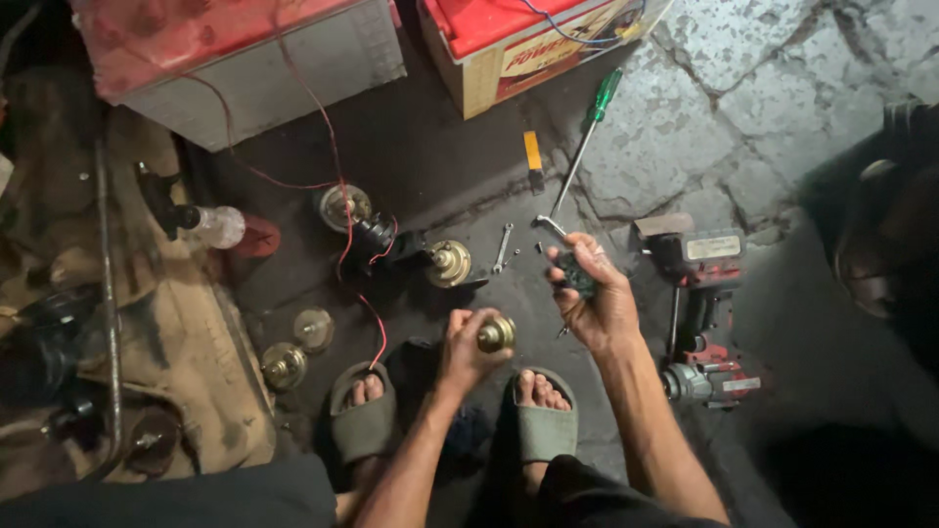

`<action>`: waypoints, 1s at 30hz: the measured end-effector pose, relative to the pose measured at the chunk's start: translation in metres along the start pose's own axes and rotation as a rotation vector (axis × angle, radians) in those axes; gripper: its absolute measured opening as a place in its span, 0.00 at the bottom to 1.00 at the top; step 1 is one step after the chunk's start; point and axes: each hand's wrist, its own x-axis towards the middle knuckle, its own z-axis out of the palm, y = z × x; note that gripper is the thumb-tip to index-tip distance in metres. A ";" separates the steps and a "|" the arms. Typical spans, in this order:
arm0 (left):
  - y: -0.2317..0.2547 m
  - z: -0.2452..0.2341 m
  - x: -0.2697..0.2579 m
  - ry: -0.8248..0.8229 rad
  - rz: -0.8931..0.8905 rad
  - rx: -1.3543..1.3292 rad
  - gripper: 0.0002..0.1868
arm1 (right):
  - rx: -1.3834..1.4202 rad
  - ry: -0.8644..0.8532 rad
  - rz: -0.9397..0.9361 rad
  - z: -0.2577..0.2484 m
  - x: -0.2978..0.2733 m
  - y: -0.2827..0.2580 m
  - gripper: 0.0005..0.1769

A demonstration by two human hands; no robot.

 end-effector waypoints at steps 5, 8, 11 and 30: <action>0.015 -0.011 0.002 -0.208 -0.252 -1.117 0.27 | -0.039 -0.262 -0.014 0.015 -0.001 -0.013 0.20; 0.042 -0.023 0.008 -0.265 -0.270 -1.689 0.22 | -0.264 -0.109 -0.080 0.052 -0.018 -0.037 0.30; 0.081 -0.031 0.011 -0.337 -0.211 -1.974 0.24 | -0.507 0.039 -0.125 0.109 -0.058 -0.069 0.11; 0.226 -0.087 0.000 -0.267 -0.388 -1.925 0.26 | -1.328 -0.319 -0.089 0.267 -0.168 -0.059 0.26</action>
